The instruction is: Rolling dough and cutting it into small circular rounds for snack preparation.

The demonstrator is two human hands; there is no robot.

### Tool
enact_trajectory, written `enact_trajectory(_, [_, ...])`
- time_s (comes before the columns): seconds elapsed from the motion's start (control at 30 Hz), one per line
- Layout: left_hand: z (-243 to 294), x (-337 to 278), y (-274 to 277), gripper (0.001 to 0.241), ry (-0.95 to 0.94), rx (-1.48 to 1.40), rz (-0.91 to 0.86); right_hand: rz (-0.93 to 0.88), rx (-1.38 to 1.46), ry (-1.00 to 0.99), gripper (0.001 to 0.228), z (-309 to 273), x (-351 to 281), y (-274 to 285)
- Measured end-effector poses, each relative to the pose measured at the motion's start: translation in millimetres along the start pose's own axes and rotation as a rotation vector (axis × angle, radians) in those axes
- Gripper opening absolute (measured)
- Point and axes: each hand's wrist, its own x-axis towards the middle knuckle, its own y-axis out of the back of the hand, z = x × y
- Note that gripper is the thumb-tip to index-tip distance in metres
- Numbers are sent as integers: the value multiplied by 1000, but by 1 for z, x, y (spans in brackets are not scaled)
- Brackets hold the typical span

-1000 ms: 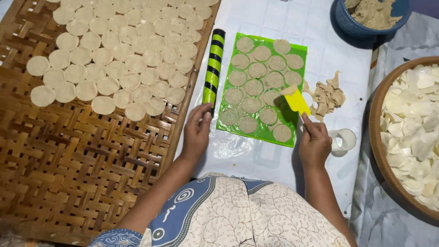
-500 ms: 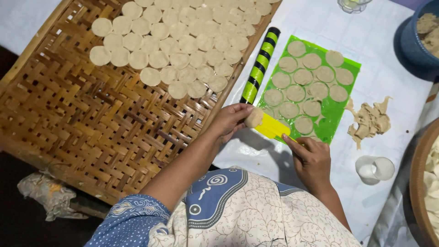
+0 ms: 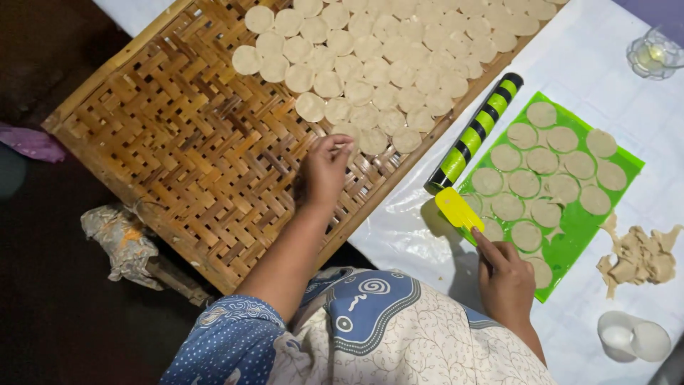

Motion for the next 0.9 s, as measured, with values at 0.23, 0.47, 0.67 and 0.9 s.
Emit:
enact_trajectory(0.23, [-18,25,22,14,83,7,-127,-10,69,-29,43,-3,0,-3])
enact_trajectory(0.47, [-52,61,0,9,-135,31,216,-6,60,-53,42,-7,0,4])
enact_trajectory(0.67, [-57,78,-10,8,-82,42,311,-21,87,-106,42,-5,-5,8])
enact_trajectory(0.9, [-98,95,-34,8,-381,-105,507,152,75,-301,41,43,-15,1])
